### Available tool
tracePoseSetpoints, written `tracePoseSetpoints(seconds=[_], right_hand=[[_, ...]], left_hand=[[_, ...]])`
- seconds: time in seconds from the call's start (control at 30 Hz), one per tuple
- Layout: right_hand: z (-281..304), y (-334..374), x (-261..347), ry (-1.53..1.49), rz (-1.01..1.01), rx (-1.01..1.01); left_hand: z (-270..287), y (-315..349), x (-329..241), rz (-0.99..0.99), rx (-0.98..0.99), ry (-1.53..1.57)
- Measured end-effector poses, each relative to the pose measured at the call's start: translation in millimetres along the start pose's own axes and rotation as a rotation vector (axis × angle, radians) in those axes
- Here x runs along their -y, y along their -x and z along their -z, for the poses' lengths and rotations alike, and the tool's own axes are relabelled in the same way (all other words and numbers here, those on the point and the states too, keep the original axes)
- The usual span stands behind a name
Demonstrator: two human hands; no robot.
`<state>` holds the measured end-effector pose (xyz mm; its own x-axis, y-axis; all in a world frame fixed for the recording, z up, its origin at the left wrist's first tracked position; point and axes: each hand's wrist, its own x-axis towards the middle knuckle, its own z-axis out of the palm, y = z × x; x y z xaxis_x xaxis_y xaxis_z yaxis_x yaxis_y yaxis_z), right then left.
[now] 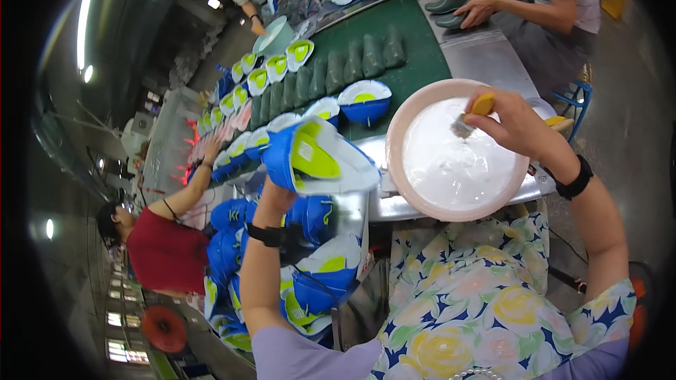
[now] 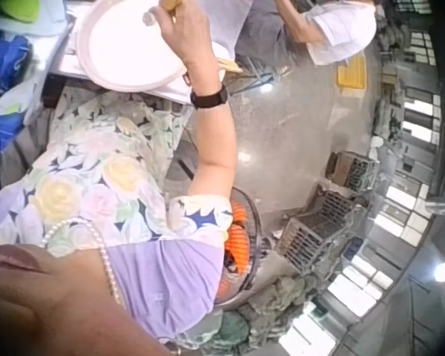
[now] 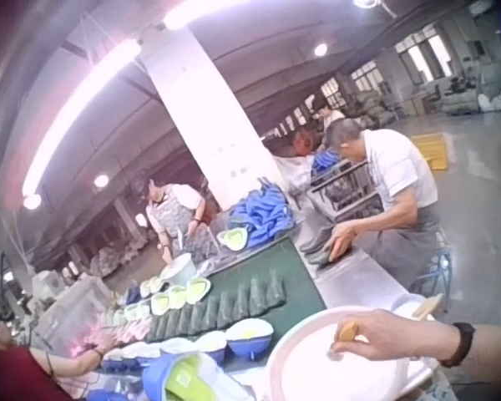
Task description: The recorder uses a brush to apply a white liquid adhesive to the interior edges and surfaces of shoe uppers at a manufacturing workstation.
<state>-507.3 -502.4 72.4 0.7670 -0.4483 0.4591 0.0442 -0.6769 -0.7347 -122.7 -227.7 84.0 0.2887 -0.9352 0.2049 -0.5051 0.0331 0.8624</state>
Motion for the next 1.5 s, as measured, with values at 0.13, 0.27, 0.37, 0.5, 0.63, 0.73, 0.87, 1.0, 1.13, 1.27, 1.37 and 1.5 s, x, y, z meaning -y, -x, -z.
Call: tracePoseSetpoints(seconds=[0.13, 0.27, 0.37, 0.5, 0.63, 0.73, 0.87, 1.0, 1.13, 1.27, 1.37, 1.5], right_hand=[[4.7, -24.7, 7.1, -0.166, 0.071, -0.03], [5.9, -38.2, 22.8, -0.159, 0.157, 0.003], [15.0, -36.9, 14.6, -0.05, 0.152, 0.042], [21.9, -22.4, 7.2, -0.077, 0.012, 0.035], [25.3, -22.4, 12.3, -0.093, 0.153, -0.11], [21.2, -26.9, 17.8, -0.071, 0.159, -0.033], [25.6, -24.0, 8.9, 0.041, -0.004, 0.032], [21.0, -16.4, 12.3, -0.031, -0.201, -0.004], [0.6, -10.4, 5.7, -0.244, -0.338, -0.187], [5.8, -15.1, -0.1, -0.246, -0.339, -0.425], [-3.2, -19.4, -2.6, -0.223, -0.357, -0.434], [-28.1, -9.1, -1.6, -0.331, -0.446, -0.379]], left_hand=[[-49.9, -41.5, -43.7, -0.204, 0.217, -0.255], [-82.9, -48.6, -57.6, -0.153, 0.299, 0.015], [-100.7, -53.9, -63.6, -0.093, 0.33, 0.212], [-129.1, -79.9, -67.2, 0.009, 0.336, 0.476], [-142.3, -88.2, -70.5, 0.124, 0.347, 0.752], [-146.9, -91.4, -73.1, 0.208, 0.355, 0.958], [-146.5, -66.1, -71.6, 0.29, 0.357, 1.16], [-145.9, -60.0, -64.3, 0.199, 0.228, 1.018], [-159.3, -59.9, -58.0, 0.107, 0.109, 0.876], [-159.5, -55.7, -50.2, 0.028, -0.02, 0.725], [-164.7, -53.1, -46.3, -0.032, -0.104, 0.614], [-173.7, -53.9, -39.7, -0.115, -0.219, 0.462]])
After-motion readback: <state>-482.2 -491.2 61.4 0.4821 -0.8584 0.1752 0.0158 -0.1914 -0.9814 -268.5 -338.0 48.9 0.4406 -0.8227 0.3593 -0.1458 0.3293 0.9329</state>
